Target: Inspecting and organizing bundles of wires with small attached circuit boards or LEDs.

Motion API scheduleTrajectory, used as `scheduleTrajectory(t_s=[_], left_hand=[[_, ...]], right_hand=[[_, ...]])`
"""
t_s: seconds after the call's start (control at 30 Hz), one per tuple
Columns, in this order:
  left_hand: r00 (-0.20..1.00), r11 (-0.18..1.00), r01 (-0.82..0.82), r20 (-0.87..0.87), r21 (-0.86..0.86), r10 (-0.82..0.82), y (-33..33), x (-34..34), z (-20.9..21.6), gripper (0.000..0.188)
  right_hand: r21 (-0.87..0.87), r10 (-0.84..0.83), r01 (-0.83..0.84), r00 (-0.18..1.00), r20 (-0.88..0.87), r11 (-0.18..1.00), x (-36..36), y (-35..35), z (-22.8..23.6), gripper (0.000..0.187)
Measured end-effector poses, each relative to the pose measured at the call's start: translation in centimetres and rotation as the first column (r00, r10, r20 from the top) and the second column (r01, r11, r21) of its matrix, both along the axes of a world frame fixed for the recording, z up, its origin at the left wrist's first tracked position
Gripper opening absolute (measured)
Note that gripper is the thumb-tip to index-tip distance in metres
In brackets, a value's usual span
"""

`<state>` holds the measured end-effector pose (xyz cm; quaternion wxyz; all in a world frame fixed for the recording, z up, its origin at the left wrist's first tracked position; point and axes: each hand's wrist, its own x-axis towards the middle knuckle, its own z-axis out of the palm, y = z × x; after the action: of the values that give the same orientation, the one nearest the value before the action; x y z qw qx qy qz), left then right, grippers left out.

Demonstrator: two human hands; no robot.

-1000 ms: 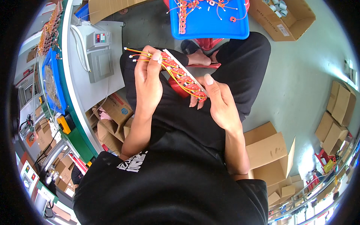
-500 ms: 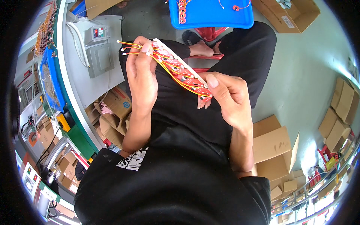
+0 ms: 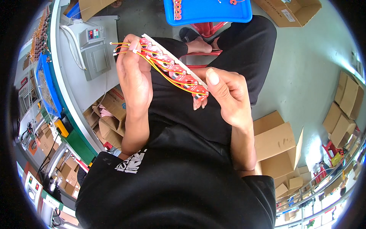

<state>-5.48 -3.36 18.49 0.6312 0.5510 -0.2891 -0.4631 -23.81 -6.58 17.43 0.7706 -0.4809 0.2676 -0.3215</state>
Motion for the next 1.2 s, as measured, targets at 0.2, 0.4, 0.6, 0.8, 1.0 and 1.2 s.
scheduleTrajectory(t_s=[0.2, 0.4, 0.6, 0.8, 1.0, 1.2], left_hand=[[0.999, 1.000, -0.012, -0.035, -0.010, 0.011, 0.0, 0.0, 0.1, 0.010], [0.993, 0.998, 0.032, -0.112, -0.052, -0.037, 0.0, -0.4, 0.0, 0.022], [0.986, 0.962, 0.152, 0.036, 0.227, -0.164, -1.0, -4.3, -2.3, 0.040], [0.897, 0.951, 0.205, 0.346, 0.230, -0.277, -2.2, -3.5, -2.7, 0.036], [0.806, 0.953, 0.205, 0.513, 0.225, -0.294, -3.1, -3.7, -3.3, 0.043], [0.925, 0.977, 0.066, 0.354, 0.204, -0.136, -2.0, -4.4, -3.5, 0.033]], right_hand=[[0.126, -0.052, 0.043, 0.996, 0.066, 0.991, 0.2, 0.3, 0.0, 0.044], [0.125, -0.055, 0.045, 0.995, 0.077, 0.991, 0.4, 0.3, -0.3, 0.042], [0.158, -0.118, 0.153, 0.971, -0.208, 0.976, 1.7, 0.5, -0.6, 0.017], [-0.025, -0.072, 0.068, 0.898, -0.435, 0.997, 0.8, -0.3, -1.0, 0.012], [-0.400, -0.304, -0.002, 0.646, -0.700, 0.917, 2.2, 0.3, -0.9, 0.016], [-0.386, -0.231, -0.031, 0.756, -0.612, 0.922, 2.2, 0.8, -1.9, 0.016]])
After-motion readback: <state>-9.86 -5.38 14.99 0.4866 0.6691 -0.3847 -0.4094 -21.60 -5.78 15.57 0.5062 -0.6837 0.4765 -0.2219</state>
